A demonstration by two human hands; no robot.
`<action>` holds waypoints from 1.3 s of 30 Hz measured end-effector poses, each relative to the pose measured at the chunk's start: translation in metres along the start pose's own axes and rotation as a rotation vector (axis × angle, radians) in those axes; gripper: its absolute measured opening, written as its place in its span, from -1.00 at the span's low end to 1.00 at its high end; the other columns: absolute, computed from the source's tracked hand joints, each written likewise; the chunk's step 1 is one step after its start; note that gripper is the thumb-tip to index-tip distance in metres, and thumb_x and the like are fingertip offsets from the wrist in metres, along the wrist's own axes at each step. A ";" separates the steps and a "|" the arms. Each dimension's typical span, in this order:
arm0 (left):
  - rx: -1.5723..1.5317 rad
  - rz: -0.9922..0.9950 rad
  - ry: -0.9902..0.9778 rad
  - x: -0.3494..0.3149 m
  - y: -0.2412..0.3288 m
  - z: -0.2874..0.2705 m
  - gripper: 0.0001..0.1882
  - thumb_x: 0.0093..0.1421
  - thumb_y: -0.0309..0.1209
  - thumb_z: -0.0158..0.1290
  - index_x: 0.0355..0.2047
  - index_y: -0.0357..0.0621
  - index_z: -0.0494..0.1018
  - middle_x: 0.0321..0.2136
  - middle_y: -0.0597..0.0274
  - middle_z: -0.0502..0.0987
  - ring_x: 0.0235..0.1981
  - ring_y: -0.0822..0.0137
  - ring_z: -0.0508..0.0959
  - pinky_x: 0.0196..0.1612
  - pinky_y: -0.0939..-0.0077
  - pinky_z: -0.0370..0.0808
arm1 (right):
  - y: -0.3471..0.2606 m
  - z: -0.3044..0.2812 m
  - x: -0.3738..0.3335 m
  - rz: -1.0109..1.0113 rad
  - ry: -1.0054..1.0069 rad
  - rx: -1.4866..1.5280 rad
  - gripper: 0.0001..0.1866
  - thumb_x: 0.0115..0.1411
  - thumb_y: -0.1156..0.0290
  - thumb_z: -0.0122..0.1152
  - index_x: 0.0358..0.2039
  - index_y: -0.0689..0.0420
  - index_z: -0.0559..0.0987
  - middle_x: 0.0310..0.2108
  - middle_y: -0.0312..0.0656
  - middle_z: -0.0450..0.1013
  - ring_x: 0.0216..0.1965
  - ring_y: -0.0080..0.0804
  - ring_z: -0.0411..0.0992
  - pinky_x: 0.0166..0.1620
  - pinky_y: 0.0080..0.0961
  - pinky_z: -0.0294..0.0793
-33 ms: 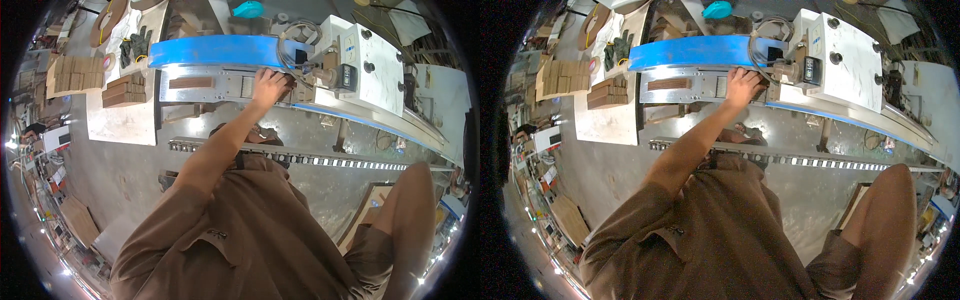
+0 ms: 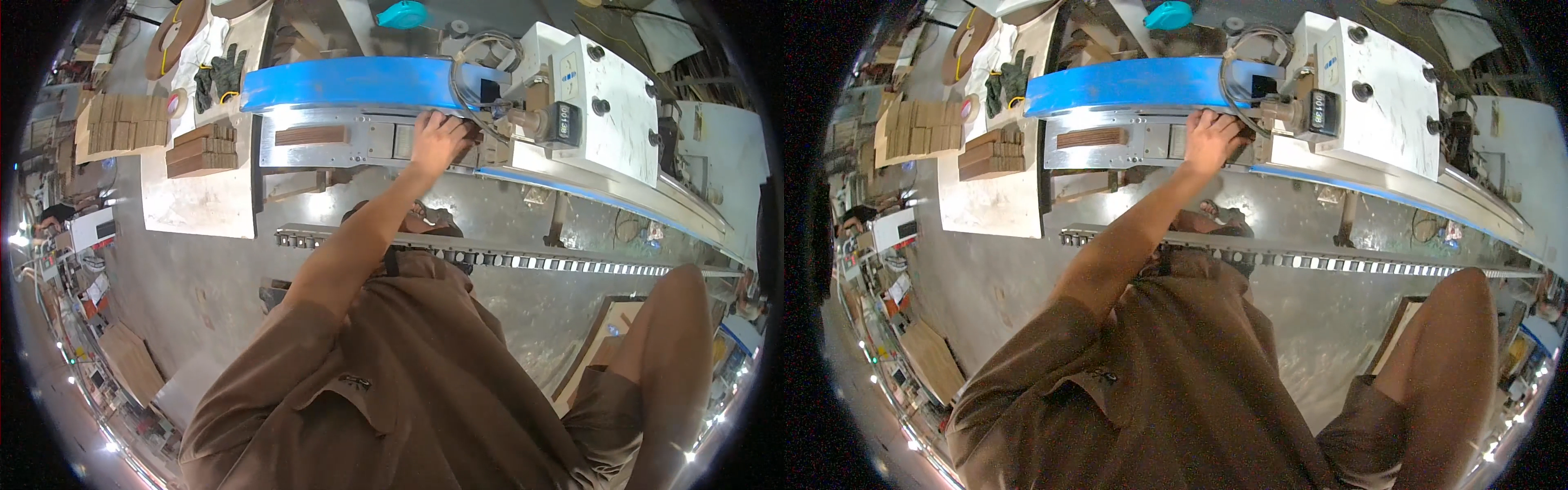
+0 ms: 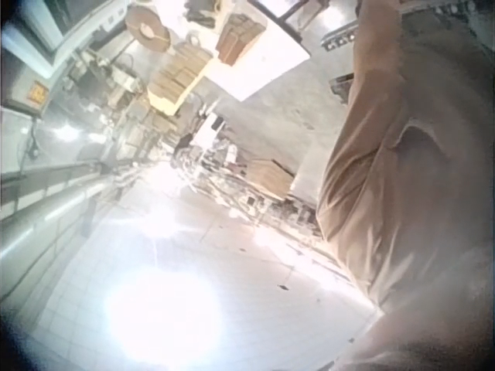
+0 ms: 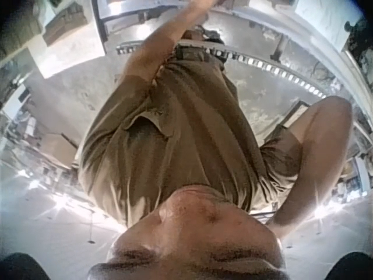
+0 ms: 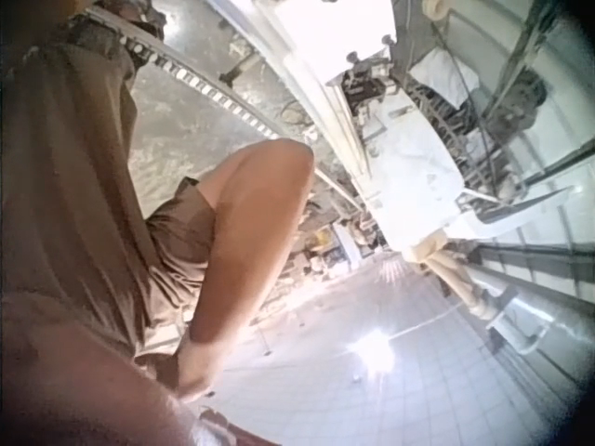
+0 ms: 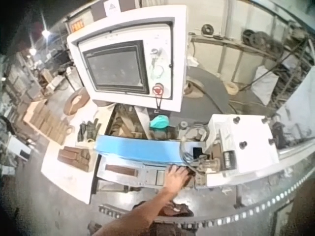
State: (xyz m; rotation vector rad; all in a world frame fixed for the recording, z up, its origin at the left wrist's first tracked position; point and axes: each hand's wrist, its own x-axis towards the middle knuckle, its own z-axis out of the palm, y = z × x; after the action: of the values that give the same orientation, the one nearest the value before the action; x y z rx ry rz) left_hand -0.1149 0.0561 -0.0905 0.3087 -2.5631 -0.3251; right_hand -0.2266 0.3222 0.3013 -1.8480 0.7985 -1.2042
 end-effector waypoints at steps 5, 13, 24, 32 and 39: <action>0.258 -0.073 0.057 -0.038 -0.042 -0.027 -0.70 0.07 -0.28 0.26 -0.14 0.17 0.63 -0.15 0.44 0.57 0.04 0.25 0.44 0.19 -0.04 0.26 | 0.024 -0.006 -0.004 -0.086 -0.083 0.052 -0.60 0.44 0.11 -0.02 -0.03 0.15 0.60 -0.17 -0.15 0.57 -0.12 -0.34 0.50 0.05 -0.33 0.47; 0.295 -0.270 0.021 -0.078 -0.144 -0.173 -0.81 0.16 -0.30 0.24 -0.20 0.11 0.68 -0.13 0.39 0.65 -0.02 0.25 0.51 0.18 0.05 0.18 | 0.049 0.000 0.021 -0.148 -0.098 0.178 -0.59 0.45 0.08 -0.03 -0.04 0.14 0.61 -0.20 -0.17 0.58 -0.15 -0.37 0.51 0.03 -0.35 0.47; 0.346 -0.198 -0.400 -0.083 -0.196 -0.207 -0.49 0.13 -0.24 0.31 0.13 0.16 0.56 0.14 0.27 0.47 0.23 0.12 0.37 0.29 -0.06 0.17 | 0.215 0.125 -0.015 0.013 0.558 0.894 -0.56 0.46 0.04 -0.04 -0.07 0.13 0.63 -0.24 -0.19 0.59 -0.18 -0.40 0.51 0.02 -0.37 0.48; 0.121 -0.155 -0.257 -0.030 -0.099 -0.165 -0.50 0.08 -0.29 0.33 0.07 0.04 0.58 -0.05 0.12 0.50 0.01 0.02 0.45 0.10 0.01 0.29 | 0.288 0.180 0.012 0.642 0.953 0.864 -0.49 0.48 0.17 -0.06 0.31 0.21 0.39 0.15 -0.11 0.49 0.13 -0.35 0.45 0.23 -0.35 0.37; 0.041 -0.107 -0.130 -0.029 -0.065 -0.068 -0.55 0.20 -0.32 0.21 0.13 0.14 0.56 -0.16 0.27 0.52 -0.06 0.15 0.48 0.16 0.01 0.29 | 0.381 0.166 0.008 0.557 1.371 1.158 -0.46 0.45 0.16 0.04 0.34 0.12 0.32 0.31 -0.13 0.35 0.27 -0.26 0.35 0.33 -0.26 0.30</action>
State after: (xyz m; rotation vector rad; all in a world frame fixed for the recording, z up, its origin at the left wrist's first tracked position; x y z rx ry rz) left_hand -0.0442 -0.0082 -0.0667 0.4551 -2.6887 -0.3431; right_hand -0.1031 0.1681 -0.0645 0.2832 0.8445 -1.8483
